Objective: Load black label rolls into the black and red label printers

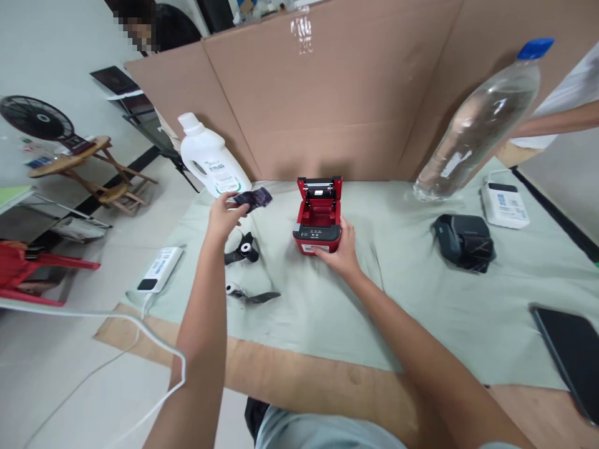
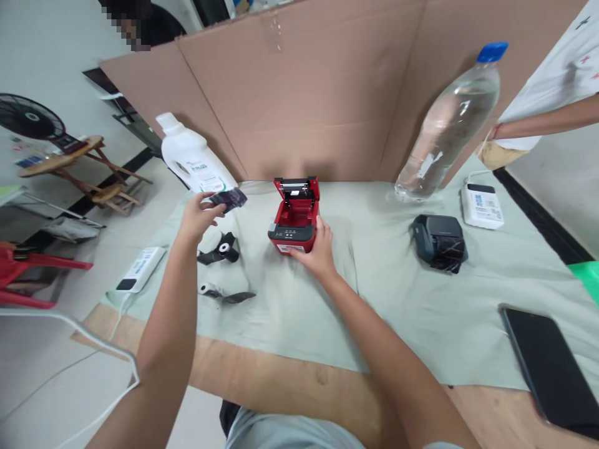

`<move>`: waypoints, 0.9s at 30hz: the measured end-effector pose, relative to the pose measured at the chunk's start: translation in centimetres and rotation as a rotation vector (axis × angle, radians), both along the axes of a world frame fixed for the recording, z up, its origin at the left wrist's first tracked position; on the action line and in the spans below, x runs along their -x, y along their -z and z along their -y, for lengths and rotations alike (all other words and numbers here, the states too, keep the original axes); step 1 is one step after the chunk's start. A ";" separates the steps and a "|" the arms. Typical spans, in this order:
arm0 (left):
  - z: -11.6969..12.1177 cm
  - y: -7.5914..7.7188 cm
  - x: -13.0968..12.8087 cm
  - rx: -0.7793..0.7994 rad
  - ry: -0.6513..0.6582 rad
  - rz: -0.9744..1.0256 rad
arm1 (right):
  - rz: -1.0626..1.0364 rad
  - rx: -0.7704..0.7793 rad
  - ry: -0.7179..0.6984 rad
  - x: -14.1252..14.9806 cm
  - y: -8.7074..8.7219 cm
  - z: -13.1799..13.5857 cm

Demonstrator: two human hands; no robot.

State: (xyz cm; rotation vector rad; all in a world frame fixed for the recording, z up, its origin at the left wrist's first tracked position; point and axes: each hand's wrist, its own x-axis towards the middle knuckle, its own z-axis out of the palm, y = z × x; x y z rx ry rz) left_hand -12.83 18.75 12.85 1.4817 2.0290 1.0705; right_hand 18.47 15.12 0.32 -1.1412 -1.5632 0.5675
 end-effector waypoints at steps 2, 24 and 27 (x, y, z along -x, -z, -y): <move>-0.2 1.4 3.6 0.049 -0.153 -0.117 | 0.011 0.004 -0.001 0.0 0.0 0.0; 7.7 4.6 9.7 0.336 -0.462 -0.482 | -0.024 -0.005 -0.018 0.0 0.0 -0.3; 11.4 5.2 8.8 0.397 -0.484 -0.531 | -0.020 0.002 -0.017 0.0 0.0 -0.3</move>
